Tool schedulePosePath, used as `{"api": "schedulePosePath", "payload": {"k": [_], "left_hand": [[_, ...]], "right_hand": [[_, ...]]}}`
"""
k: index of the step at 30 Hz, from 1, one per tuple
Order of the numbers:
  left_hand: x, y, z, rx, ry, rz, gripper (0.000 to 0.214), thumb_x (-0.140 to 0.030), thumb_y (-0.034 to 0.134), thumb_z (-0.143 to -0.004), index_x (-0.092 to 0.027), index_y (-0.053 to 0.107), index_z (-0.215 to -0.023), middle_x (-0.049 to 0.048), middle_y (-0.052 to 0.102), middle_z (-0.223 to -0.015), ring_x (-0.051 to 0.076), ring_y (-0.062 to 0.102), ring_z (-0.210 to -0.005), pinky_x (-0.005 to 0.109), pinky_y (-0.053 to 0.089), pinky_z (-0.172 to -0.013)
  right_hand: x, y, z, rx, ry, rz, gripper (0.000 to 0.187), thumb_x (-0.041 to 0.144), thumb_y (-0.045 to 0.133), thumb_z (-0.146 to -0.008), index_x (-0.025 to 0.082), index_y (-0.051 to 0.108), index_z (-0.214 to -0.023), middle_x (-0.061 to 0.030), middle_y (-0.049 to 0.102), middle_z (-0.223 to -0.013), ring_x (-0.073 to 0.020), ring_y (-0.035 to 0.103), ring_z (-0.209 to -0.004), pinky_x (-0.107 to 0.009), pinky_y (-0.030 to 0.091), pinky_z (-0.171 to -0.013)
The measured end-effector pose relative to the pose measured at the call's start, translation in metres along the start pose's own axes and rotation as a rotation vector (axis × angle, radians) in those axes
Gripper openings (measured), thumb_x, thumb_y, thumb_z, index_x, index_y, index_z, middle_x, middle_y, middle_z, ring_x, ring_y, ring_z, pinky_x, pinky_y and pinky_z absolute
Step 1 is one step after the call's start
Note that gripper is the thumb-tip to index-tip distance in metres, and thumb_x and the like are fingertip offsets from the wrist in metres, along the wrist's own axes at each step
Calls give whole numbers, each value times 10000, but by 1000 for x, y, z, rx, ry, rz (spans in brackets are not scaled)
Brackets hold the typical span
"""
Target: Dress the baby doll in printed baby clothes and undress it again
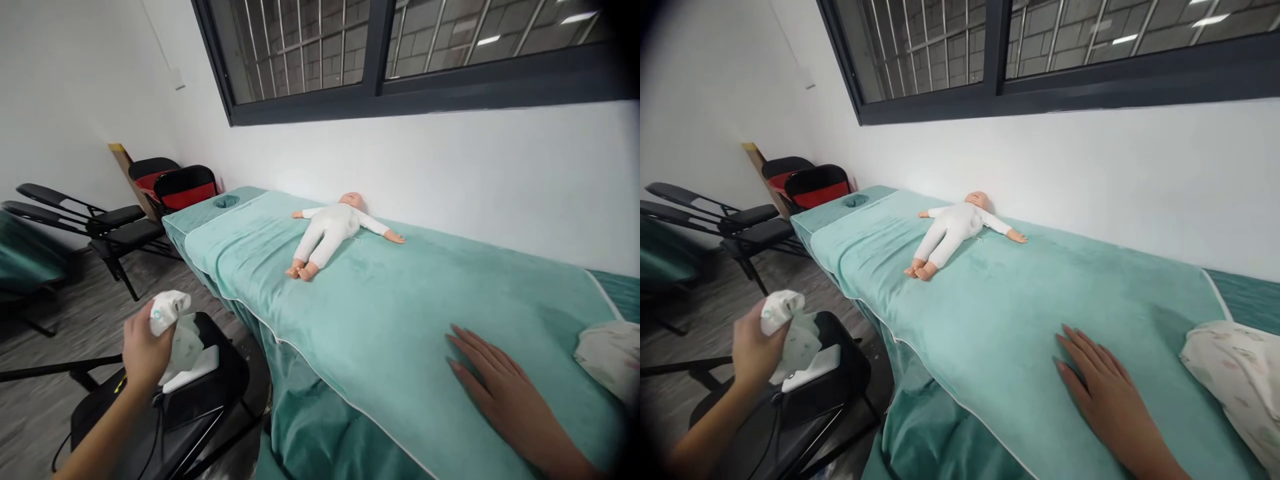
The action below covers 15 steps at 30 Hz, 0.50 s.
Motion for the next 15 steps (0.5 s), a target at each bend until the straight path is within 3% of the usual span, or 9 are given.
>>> {"api": "schedulePosePath", "payload": {"k": [2,4,6,7,11,15], "left_hand": [[18,16,27,65,44,-135,592,-387,518,-901,-202,405,-1453,137,478,-1443,364,472,-1315,481,436,-1045],[35,46,60,301,106,-216,518,-330,477,-912,-227,458,-1419,113,496,-1470,356,481,-1318,462,449,-1017],[57,70,92,474,24,-278,477,-317,416,-937,-247,492,-1402,95,550,-1439,348,510,-1294,462,474,-954],[65,77,104,503,-8,-303,482,-320,409,-938,-251,492,-1408,96,538,-1456,346,515,-1292,461,480,-936],[71,82,122,484,13,-391,549,-287,441,-912,-240,453,-1459,125,490,-1504,345,464,-1350,495,459,-979],[40,79,123,408,130,-502,534,-204,378,-912,-175,487,-1433,171,463,-1520,357,379,-1422,599,328,-1106]], "right_hand": [[-1,-5,6,-66,8,21,562,574,354,-991,265,472,-1445,-46,470,-1541,-294,418,-1424,-552,344,-1152],[4,-8,6,-90,10,32,543,560,346,-997,263,487,-1429,-44,490,-1526,-292,436,-1410,-549,357,-1141],[8,-10,4,-85,13,33,530,545,351,-1001,257,494,-1422,-45,494,-1521,-285,442,-1406,-539,365,-1139],[9,-11,4,-78,17,32,525,536,356,-1002,253,495,-1422,-47,494,-1522,-281,442,-1406,-533,366,-1140],[9,-15,3,-37,51,21,505,497,383,-1005,248,492,-1431,-44,480,-1533,-269,427,-1419,-522,362,-1151],[10,-18,5,-33,113,-7,487,488,402,-999,260,520,-1412,-41,495,-1522,-275,455,-1400,-529,390,-1130]]}}
Point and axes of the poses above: each hand's wrist, its own z-axis away from the middle knuckle, its own y-axis out of the palm, x = y × z, the point moved 5 cm from there along -z, towards the middle knuckle
